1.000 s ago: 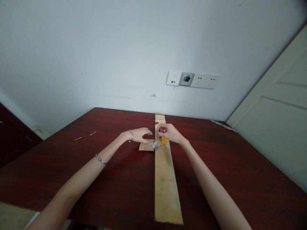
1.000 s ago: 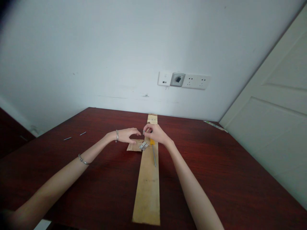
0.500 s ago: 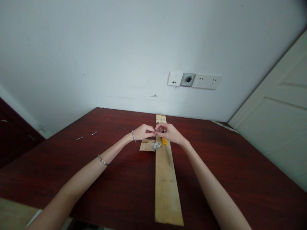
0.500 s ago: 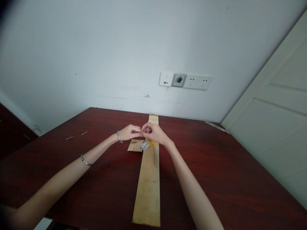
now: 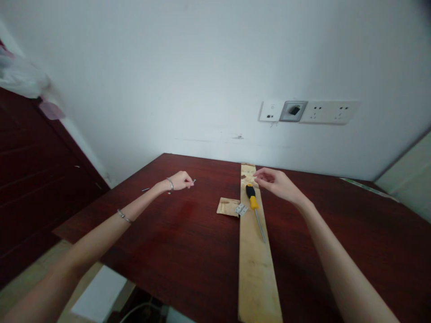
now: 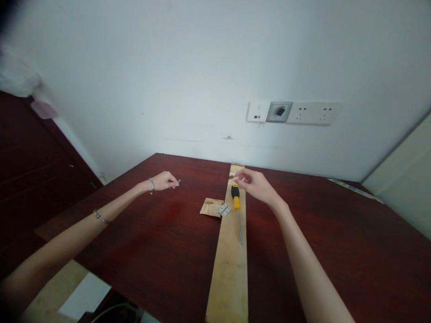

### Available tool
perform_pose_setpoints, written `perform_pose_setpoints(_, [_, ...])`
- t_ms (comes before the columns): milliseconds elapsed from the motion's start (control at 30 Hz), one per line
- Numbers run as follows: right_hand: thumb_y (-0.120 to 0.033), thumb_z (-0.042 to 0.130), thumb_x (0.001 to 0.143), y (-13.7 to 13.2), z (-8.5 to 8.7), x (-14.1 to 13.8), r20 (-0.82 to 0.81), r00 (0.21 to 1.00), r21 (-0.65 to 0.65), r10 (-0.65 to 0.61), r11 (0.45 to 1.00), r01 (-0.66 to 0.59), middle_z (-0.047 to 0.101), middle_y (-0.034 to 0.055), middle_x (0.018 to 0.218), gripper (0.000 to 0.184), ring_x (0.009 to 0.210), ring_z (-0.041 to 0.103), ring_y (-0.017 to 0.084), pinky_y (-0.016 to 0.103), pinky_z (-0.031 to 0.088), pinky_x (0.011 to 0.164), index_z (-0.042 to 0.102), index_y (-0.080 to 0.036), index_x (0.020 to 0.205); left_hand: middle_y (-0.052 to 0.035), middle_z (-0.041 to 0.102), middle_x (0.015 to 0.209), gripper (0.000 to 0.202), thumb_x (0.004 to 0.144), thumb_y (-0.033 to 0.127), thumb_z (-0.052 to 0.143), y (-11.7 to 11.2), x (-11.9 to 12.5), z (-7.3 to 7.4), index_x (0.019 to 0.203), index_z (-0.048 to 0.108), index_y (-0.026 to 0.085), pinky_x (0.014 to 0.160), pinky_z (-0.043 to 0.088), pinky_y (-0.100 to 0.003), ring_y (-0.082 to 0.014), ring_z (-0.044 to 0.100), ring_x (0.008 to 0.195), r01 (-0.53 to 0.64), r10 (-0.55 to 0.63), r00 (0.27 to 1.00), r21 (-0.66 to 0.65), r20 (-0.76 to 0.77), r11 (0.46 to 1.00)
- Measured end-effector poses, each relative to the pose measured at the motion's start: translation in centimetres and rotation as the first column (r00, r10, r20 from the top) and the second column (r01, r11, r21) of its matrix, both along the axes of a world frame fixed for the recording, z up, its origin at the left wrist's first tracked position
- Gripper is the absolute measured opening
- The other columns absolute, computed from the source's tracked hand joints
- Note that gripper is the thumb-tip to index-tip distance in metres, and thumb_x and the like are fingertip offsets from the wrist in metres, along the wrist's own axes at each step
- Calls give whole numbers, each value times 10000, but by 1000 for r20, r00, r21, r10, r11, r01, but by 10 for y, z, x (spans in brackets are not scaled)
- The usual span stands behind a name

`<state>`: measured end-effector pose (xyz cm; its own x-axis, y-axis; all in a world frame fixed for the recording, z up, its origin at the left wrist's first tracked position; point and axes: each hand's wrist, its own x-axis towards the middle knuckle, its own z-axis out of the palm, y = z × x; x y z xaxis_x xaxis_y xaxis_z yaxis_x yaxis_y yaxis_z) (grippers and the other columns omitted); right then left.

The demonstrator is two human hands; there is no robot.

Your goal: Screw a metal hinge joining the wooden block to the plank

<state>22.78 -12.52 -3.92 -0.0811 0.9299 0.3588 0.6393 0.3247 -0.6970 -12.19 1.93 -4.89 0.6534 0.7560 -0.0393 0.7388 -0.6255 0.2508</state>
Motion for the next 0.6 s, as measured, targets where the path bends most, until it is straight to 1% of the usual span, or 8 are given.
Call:
perform_pose_setpoints(67, [-415, 554, 796, 0, 0, 2, -4, 1000, -12, 3, 1000, -3, 672, 59, 861, 282, 749, 617, 179, 310, 498, 705, 619, -173, 924, -62, 697, 697, 263, 804, 277, 519, -2, -30, -3, 704, 722, 143, 600, 434, -212, -146, 621, 629, -113, 123, 974, 65, -189, 992])
perform_pose_setpoints(133, [-427, 553, 791, 1, 0, 4, -7, 1000, -24, -1, 1000, 1, 679, 67, 870, 286, 759, 623, 190, 323, 500, 717, 616, -175, 912, -97, 708, 808, 243, 803, 269, 511, -7, -56, -7, 789, 726, 156, 642, 463, -241, -186, 655, 723, -226, 268, 892, 155, -362, 962])
perform_pose_setpoints(200, [-440, 553, 784, 3, -2, 6, 17, 1000, -32, -20, 999, 21, 688, 74, 879, 285, 768, 627, 205, 343, 502, 726, 620, -185, 893, -134, 700, 892, 232, 795, 271, 527, -12, -77, -11, 867, 715, 157, 689, 485, -279, -225, 665, 806, -296, 369, 807, 226, -461, 928])
perform_pose_setpoints(233, [-444, 554, 781, 4, -3, 7, 31, 999, -36, -28, 999, 29, 692, 76, 877, 283, 773, 630, 214, 354, 504, 732, 623, -190, 884, -151, 693, 916, 229, 787, 270, 542, -14, -86, -13, 891, 708, 152, 713, 491, -298, -242, 664, 838, -315, 397, 779, 245, -485, 917])
perform_pose_setpoints(300, [-446, 557, 775, 6, -5, 8, 56, 998, -41, -30, 999, 32, 697, 74, 872, 277, 780, 633, 226, 372, 504, 745, 629, -197, 872, -172, 683, 941, 226, 767, 260, 572, -18, -101, -15, 916, 696, 145, 750, 498, -335, -268, 658, 884, -335, 425, 752, 263, -504, 905])
perform_pose_setpoints(400, [-440, 555, 776, 9, -8, 10, 66, 998, -47, -22, 999, 25, 698, 68, 870, 267, 777, 634, 225, 373, 499, 750, 632, -200, 865, -180, 674, 964, 218, 752, 240, 594, -21, -117, -19, 926, 687, 149, 777, 501, -366, -283, 647, 918, -342, 442, 726, 282, -527, 897])
perform_pose_setpoints(600, [-463, 546, 771, 9, -8, 9, 85, 996, -68, -21, 997, 27, 699, 74, 847, 292, 760, 634, 229, 360, 499, 708, 640, -197, 845, -184, 651, 1013, 218, 774, 216, 590, -27, -127, -33, 966, 674, 157, 823, 490, -388, -292, 593, 1018, -305, 443, 713, 328, -544, 894])
